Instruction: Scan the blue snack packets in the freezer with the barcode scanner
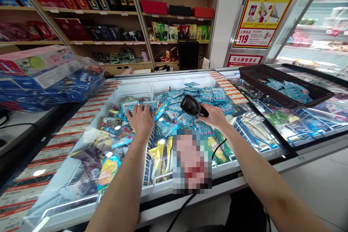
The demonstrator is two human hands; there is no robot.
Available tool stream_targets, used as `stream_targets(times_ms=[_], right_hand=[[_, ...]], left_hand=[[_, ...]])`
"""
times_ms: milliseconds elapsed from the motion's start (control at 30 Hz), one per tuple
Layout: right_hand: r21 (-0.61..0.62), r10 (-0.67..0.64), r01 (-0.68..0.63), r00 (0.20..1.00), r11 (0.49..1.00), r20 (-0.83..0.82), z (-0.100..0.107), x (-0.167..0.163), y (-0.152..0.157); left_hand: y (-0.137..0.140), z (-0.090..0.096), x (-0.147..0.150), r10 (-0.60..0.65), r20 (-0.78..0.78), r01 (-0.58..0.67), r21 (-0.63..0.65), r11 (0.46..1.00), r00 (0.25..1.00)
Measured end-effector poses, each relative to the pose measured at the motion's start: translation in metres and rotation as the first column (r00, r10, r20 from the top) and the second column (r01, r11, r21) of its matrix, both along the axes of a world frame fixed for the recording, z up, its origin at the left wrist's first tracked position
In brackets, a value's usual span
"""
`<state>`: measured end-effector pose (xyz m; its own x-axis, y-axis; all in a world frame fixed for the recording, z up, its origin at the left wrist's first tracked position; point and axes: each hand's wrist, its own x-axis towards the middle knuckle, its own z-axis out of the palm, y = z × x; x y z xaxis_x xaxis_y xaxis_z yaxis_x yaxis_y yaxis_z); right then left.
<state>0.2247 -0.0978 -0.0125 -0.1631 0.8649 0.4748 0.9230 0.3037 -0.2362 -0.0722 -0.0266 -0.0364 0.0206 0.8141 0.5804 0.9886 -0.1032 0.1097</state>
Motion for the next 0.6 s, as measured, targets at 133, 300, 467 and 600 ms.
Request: stream_targets(times_ms=[133, 300, 467, 600], right_hand=[[0.006, -0.012, 0.012, 1.0, 1.0, 0.003, -0.001, 0.001, 0.0], [0.006, -0.01, 0.01, 1.0, 1.0, 0.003, 0.0, 0.002, 0.0], [-0.01, -0.016, 0.016, 1.0, 1.0, 0.007, 0.002, 0.001, 0.0], [-0.019, -0.013, 0.013, 1.0, 1.0, -0.001, 0.002, 0.001, 0.0]], left_hand=[[0.003, -0.003, -0.006, 0.053, 0.042, -0.053, 0.007, 0.999, 0.998], [0.005, -0.004, -0.008, 0.109, 0.125, -0.113, 0.03, 0.993, 0.986], [-0.001, 0.006, 0.012, -0.066, 0.11, 0.06, 0.052, 0.997, 0.992], [-0.003, 0.006, 0.034, -0.233, 0.122, 0.236, -0.012, 0.972, 0.965]])
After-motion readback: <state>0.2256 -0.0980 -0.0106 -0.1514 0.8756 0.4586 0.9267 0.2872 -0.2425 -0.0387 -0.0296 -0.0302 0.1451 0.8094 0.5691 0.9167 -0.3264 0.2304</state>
